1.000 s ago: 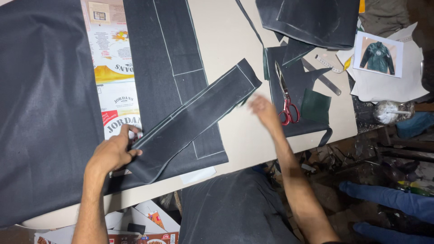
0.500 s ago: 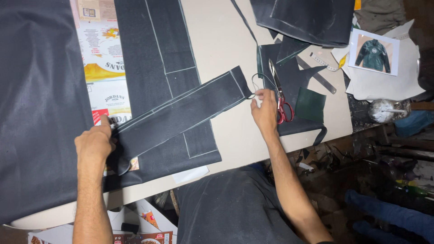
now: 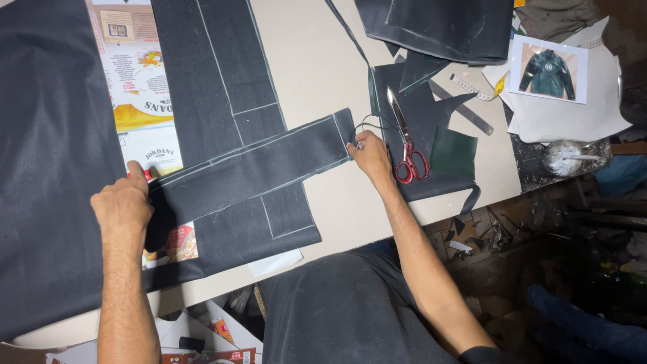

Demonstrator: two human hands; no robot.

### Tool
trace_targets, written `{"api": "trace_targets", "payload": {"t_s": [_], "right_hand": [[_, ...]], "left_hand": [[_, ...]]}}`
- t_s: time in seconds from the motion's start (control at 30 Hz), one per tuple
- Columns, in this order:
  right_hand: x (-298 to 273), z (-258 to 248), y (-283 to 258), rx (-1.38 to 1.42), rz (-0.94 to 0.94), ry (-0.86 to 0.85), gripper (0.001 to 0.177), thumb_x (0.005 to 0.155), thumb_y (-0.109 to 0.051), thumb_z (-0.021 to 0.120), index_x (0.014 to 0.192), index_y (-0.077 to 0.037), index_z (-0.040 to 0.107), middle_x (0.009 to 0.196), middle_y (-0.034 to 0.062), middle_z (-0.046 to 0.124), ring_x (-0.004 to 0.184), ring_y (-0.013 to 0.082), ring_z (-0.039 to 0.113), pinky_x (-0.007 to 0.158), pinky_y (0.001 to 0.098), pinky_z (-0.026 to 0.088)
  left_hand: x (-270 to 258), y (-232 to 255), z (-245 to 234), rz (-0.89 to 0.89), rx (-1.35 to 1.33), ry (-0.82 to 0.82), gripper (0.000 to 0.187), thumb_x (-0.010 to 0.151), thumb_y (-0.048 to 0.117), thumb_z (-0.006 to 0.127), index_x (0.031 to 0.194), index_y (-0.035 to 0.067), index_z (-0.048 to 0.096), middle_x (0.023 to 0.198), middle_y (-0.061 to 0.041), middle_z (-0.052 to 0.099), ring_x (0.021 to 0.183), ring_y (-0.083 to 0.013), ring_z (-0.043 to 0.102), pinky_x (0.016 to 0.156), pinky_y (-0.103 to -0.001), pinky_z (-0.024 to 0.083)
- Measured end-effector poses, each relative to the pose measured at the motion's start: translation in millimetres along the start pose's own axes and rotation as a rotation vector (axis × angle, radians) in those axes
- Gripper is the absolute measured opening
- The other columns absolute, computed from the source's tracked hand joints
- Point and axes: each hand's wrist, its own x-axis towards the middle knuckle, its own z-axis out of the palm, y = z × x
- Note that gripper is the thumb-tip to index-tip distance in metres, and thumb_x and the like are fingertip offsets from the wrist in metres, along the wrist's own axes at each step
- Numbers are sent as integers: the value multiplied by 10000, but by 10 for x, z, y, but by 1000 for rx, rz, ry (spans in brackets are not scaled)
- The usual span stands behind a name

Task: The person cuts a large piece of dark fabric using red-handled shears, following chalk lines to produce several rectangular pieces. They repeatedly reposition the fabric and trim edges, then place the cut pieces aside on the table.

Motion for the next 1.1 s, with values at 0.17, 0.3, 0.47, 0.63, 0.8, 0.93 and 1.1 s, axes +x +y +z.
{"api": "trace_targets", "payload": {"t_s": [0.17,0.3,0.47,0.63,0.8,0.93,1.1], "right_hand": [[-224,-243,144,-15,141,-103,441,857,-311,814,1147,-6,681,1079,213,738,975,300,730,851,393,568],[-629,-597,168,-59,216,-58,471,854,-280,804,1217,-34,633,1034,188,738,906,306,742,827,413,576],[-1043,-1014,61,-387,159,141,507,805,-222,827,1226,-32,618,1175,187,636,1090,347,632,913,444,506],[-991,-646,-175,-121,-188,13,466,980,-200,710,1396,-51,562,1447,175,519,1327,323,525,1113,423,466],[-1044,-332,-220,-320,-307,-91,614,941,-248,696,1480,-52,477,1561,180,384,1455,345,341,1143,488,337],[-1122,-266,-98,-322,-316,-66,587,960,-250,675,1488,-72,490,1582,152,382,1480,321,332,1158,480,340],[-1145,-209,18,-292,-350,-18,505,976,-259,678,1440,-98,562,1553,128,436,1473,315,373,1169,472,355]], "left_hand": [[43,-1,-21,-9,-28,-31,815,783,235,884,1482,41,514,908,-104,769,826,-257,768,633,-380,574],[174,124,72,58,45,-12,936,744,246,884,1553,64,450,912,-75,763,830,-238,760,630,-379,567],[276,136,171,95,81,-12,887,778,219,861,1560,76,467,911,-67,767,847,-231,764,633,-370,565],[319,89,180,108,85,-73,772,835,230,841,1516,82,509,939,-79,772,873,-245,770,665,-378,567],[303,60,220,146,129,-28,859,811,245,832,1570,84,463,942,-78,756,853,-227,757,653,-373,567],[275,27,302,152,132,-20,870,806,237,827,1582,84,464,925,-73,748,837,-217,752,657,-369,569],[272,41,346,158,98,-6,830,821,199,818,1572,84,485,926,-68,750,846,-227,754,663,-378,572]]}}
